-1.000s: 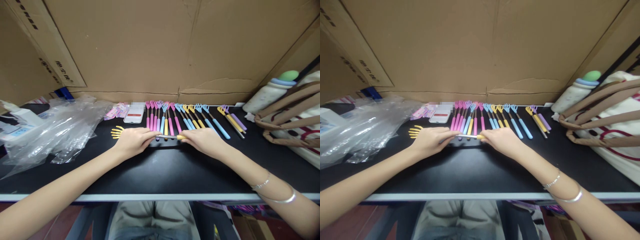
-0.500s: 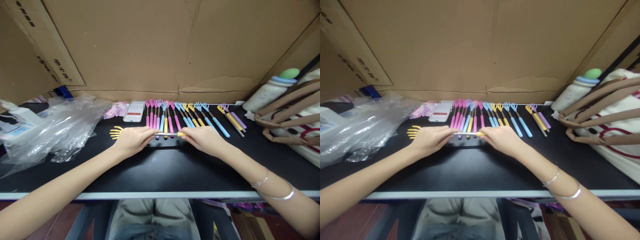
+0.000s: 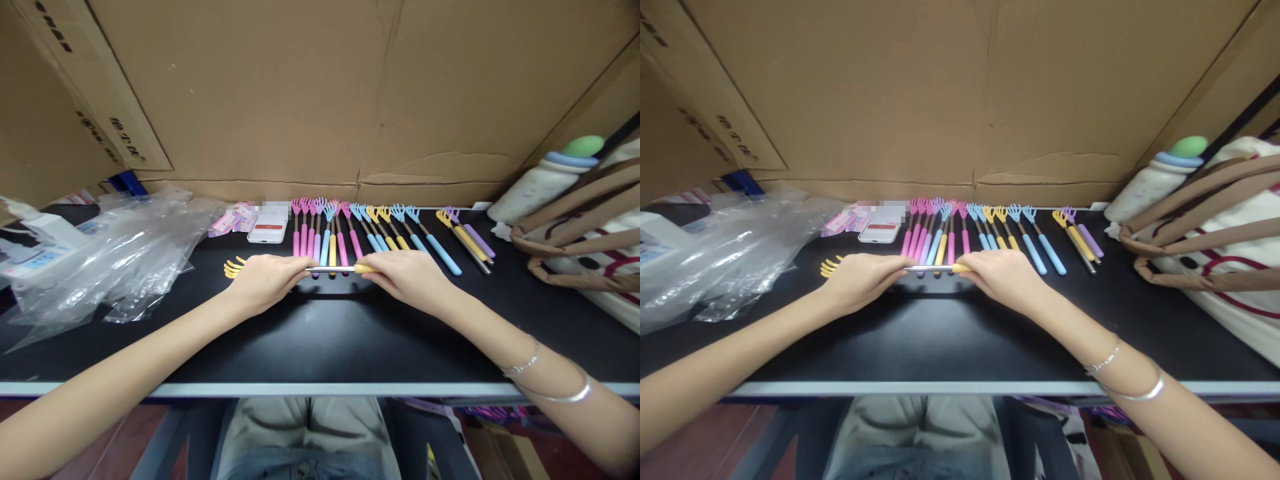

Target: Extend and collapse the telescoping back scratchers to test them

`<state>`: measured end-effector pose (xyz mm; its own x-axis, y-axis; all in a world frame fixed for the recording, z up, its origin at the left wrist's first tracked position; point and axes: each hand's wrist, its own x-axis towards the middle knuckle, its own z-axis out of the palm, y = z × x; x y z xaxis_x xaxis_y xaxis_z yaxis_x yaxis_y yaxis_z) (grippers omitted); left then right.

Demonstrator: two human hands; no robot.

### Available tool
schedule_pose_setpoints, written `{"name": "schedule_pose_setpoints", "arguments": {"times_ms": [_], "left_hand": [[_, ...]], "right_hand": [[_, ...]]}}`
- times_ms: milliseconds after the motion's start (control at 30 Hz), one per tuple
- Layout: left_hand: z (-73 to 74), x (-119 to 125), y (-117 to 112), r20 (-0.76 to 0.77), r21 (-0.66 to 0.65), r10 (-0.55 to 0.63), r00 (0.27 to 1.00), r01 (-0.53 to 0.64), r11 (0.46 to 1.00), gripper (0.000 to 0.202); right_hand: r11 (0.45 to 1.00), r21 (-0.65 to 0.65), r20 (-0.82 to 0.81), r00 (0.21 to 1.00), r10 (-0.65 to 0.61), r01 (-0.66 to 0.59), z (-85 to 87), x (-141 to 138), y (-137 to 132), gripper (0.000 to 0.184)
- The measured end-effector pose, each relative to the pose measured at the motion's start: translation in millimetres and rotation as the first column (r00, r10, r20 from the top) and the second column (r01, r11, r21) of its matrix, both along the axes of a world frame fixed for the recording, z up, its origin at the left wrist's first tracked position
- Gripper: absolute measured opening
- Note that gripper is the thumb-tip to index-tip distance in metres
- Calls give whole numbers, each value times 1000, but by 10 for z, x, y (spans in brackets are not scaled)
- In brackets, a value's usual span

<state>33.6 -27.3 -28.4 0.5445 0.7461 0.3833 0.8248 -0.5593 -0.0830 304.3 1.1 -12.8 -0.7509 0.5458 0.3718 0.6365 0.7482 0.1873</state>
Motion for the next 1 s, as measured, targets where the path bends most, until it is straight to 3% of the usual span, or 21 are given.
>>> {"name": "schedule_pose_setpoints", "arguments": {"times_ms": [400,667,1000], "left_hand": [[61,27,-34,-37,-103,47,998,-51,993,30],[-12,21,1,90,50,-17,996,12,999,34],[-3,35,-24,82,172,-12,997,-2,985,36]], "right_hand": [[994,109,-34,999,7,-3,43,-21,-23,36],[992,126,-19,1000,7,-5,53,-3,-7,37],[997,66,8,999,-47,46,33,-6,-7,37]]}}
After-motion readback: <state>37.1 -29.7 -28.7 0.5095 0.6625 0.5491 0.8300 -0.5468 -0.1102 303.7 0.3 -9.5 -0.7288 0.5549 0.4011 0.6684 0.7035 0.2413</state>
